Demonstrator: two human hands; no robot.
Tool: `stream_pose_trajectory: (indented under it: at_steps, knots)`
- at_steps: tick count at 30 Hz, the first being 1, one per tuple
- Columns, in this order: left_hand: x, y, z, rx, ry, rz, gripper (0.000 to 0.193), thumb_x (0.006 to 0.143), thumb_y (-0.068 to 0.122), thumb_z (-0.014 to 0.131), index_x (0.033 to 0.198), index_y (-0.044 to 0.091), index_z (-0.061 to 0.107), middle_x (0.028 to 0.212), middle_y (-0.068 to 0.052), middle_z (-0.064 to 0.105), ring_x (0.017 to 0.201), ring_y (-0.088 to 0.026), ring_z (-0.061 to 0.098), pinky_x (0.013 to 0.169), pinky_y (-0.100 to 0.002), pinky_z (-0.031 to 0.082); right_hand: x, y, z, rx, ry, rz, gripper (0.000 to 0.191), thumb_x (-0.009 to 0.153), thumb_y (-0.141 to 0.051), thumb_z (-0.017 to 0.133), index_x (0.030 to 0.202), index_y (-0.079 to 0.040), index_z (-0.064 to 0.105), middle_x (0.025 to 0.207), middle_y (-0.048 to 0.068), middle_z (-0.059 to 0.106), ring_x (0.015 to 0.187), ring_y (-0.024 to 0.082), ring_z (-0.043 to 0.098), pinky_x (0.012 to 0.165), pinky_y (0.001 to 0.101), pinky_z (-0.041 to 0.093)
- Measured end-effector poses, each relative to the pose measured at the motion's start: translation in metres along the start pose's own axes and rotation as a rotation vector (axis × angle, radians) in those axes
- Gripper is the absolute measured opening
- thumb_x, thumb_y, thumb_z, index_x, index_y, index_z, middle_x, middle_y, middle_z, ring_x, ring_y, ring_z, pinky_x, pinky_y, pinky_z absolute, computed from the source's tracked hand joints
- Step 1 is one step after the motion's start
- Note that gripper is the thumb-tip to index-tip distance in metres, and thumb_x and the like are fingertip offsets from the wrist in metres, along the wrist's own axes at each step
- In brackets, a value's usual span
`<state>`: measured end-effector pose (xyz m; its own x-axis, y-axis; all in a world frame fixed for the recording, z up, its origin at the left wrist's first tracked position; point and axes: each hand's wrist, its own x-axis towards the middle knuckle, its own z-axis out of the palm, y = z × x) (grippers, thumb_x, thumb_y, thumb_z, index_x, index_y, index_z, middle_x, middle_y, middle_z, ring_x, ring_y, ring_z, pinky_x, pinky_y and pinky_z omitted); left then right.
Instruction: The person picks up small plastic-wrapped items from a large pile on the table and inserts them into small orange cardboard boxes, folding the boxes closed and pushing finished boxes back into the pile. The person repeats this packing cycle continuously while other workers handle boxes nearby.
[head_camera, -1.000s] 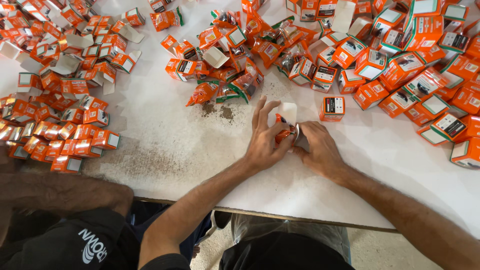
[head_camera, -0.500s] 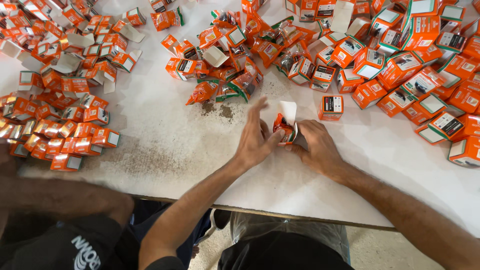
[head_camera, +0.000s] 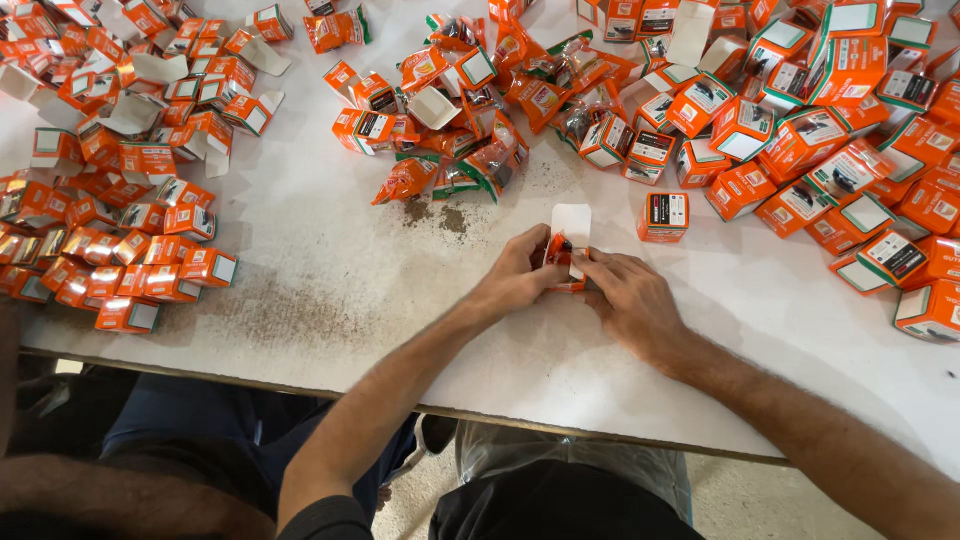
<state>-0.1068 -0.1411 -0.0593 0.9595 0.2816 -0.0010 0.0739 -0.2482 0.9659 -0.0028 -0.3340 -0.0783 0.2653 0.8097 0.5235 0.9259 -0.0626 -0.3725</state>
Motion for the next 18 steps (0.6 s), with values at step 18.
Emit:
stream_pose_trajectory:
  at_steps: [18]
  knots:
    - [-0.016, -0.003, 0.0, 0.295, 0.042, 0.61, 0.04, 0.093, 0.001, 0.059, 0.132, 0.004, 0.068, 0.14, -0.014, 0.068, 0.129, -0.028, 0.07, 0.109, -0.037, 0.06, 0.005, -0.013, -0.009, 0.08, -0.04, 0.216, 0.05, 0.079, -0.016, 0.084, 0.117, -0.006, 0.054, 0.11, 0.014, 0.073, 0.107, 0.036, 0.068, 0.088, 0.0477, 0.054]
